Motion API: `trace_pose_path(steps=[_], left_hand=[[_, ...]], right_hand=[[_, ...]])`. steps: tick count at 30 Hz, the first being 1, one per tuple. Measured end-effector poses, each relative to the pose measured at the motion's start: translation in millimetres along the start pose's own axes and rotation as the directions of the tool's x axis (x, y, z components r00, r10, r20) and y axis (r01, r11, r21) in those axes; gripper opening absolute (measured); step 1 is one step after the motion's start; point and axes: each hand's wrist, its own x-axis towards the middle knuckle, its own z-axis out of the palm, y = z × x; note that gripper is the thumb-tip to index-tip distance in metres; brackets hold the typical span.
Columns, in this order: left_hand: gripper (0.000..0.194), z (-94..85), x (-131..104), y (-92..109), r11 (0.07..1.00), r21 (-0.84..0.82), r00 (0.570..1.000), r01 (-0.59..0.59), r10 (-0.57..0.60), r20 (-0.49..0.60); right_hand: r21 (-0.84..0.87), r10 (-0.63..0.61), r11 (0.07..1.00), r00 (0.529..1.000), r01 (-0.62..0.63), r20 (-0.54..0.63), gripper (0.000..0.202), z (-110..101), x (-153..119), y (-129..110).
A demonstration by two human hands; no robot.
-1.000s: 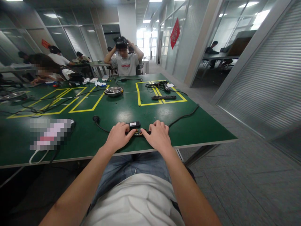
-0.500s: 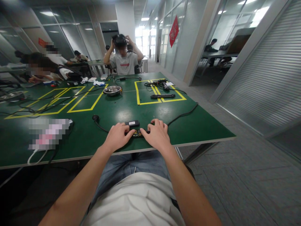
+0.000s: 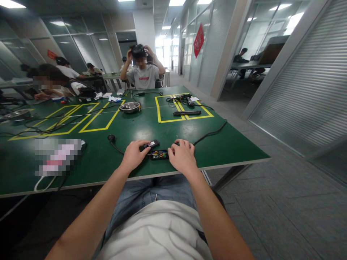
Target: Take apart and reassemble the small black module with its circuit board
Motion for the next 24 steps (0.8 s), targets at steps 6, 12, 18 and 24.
trace_pose_path(steps=[6,12,18,24], left_hand=[[0.032,-0.2,-9,-6,0.933,-0.147,0.938,-0.33,0.306,-0.161],[0.033,-4.7,-18,-1,0.863,-0.133,0.87,-0.487,0.493,0.012],[0.031,-6.8,-18,0,0.868,-0.14,0.875,-0.476,0.484,0.022],[0.032,-7.2,-19,1,0.87,-0.139,0.875,-0.474,0.482,0.035]], right_hand=[[-0.003,0.014,1.0,0.998,-0.014,0.053,0.038,-1,3,0],[0.0,0.009,1.0,0.997,-0.009,0.075,0.044,-1,5,0],[-0.029,0.007,1.0,0.996,-0.005,0.085,0.042,-4,4,-4],[-0.041,0.004,0.999,0.997,-0.001,0.073,0.043,-4,3,-5]])
